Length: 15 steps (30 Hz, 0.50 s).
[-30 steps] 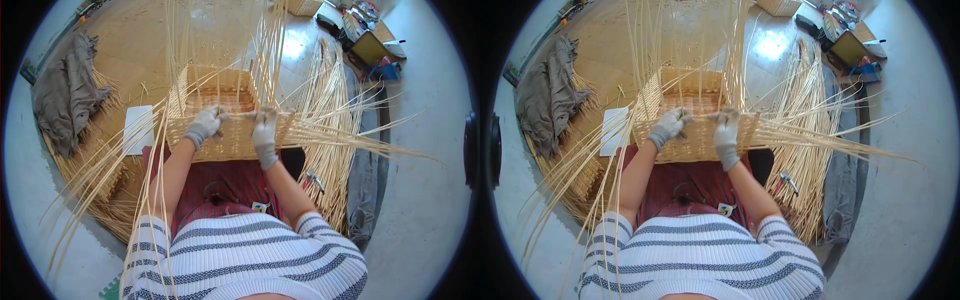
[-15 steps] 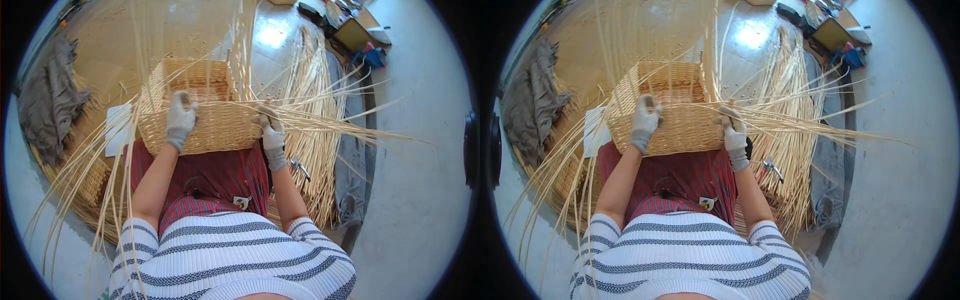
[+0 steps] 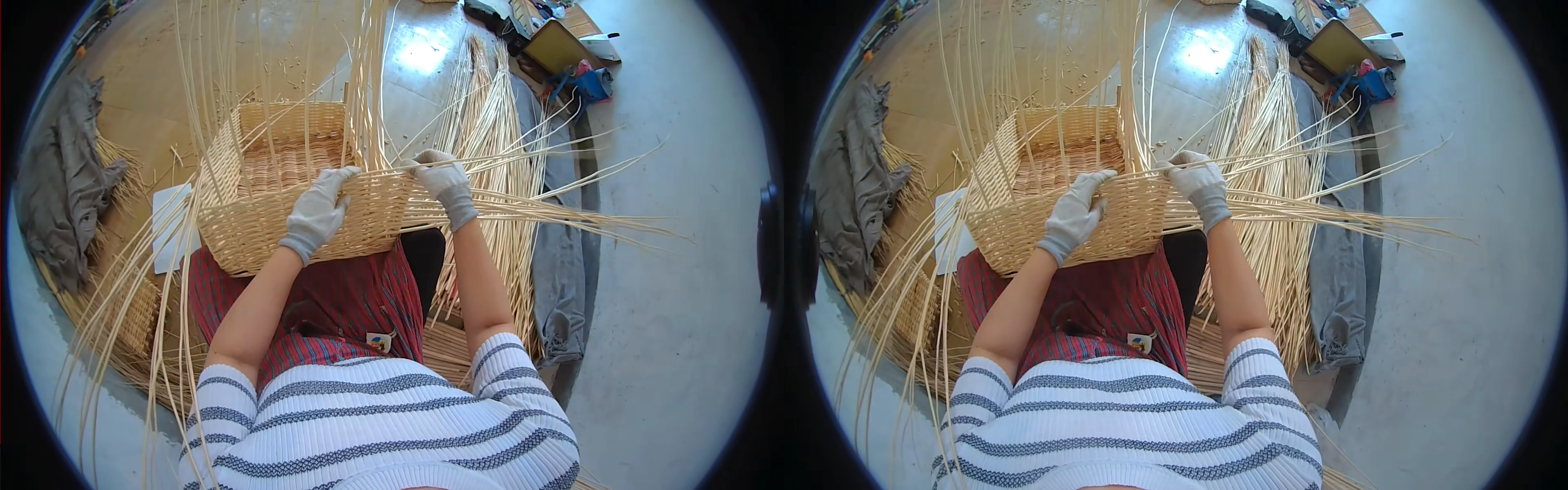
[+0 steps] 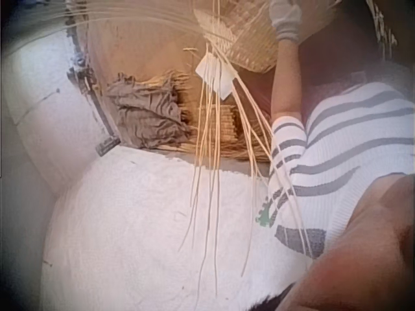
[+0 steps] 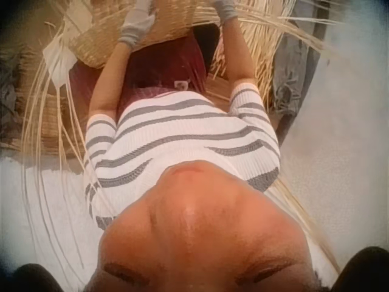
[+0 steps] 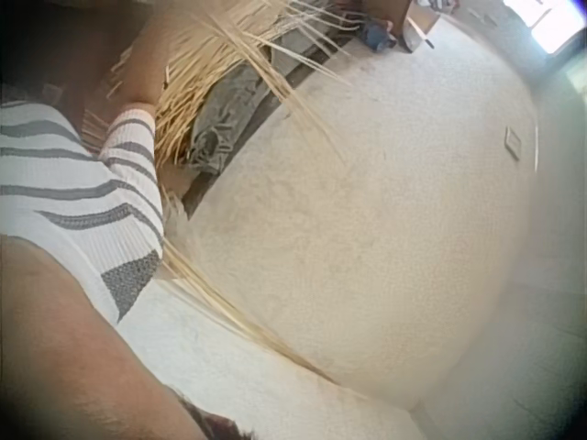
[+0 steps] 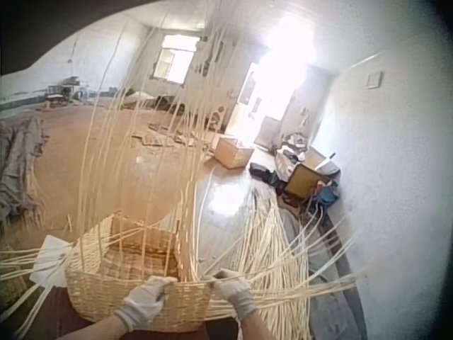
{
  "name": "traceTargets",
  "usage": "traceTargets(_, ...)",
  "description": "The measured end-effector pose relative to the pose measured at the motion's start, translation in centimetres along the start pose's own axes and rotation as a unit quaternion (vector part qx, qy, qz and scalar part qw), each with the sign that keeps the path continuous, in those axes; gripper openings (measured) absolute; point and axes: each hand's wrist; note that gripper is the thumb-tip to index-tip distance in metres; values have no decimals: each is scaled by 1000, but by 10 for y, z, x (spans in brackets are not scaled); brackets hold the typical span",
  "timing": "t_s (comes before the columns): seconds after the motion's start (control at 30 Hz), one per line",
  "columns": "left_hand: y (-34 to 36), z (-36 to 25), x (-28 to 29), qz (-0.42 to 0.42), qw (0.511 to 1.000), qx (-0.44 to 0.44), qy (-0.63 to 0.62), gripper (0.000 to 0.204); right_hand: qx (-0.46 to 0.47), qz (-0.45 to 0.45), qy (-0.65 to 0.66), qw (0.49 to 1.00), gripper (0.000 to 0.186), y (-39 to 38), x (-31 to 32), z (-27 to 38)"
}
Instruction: Weave a rectangular basket using long strips of bamboo or similar material.
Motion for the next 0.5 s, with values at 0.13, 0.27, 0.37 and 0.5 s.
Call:
traceTargets(0.13, 2, -6, 0, 16, 998, 29, -61, 51, -55, 24, -100, 993, 42, 18, -13, 10)
traceTargets(0.27, 0, -7, -2, 12, 995, 25, -91, 52, -73, 130, -135, 980, 47, 36, -13, 19)
traceTargets(0.37, 0, 8, -7, -28, 999, -20, -36, 59, 26, 44, -68, 996, 39, 7, -16, 7)
traceTargets(0.5, -12, 7, -3, -9, 1000, -26, 4, 74, 273, -120, -47, 953, 30, -48, -12, 10)
Point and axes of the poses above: each hand's wrist, its own y-axis towards the middle knuckle, its own x-axis out of the back of the hand, z = x × y, and after that the axes turned 8 degrees about y, right-handed
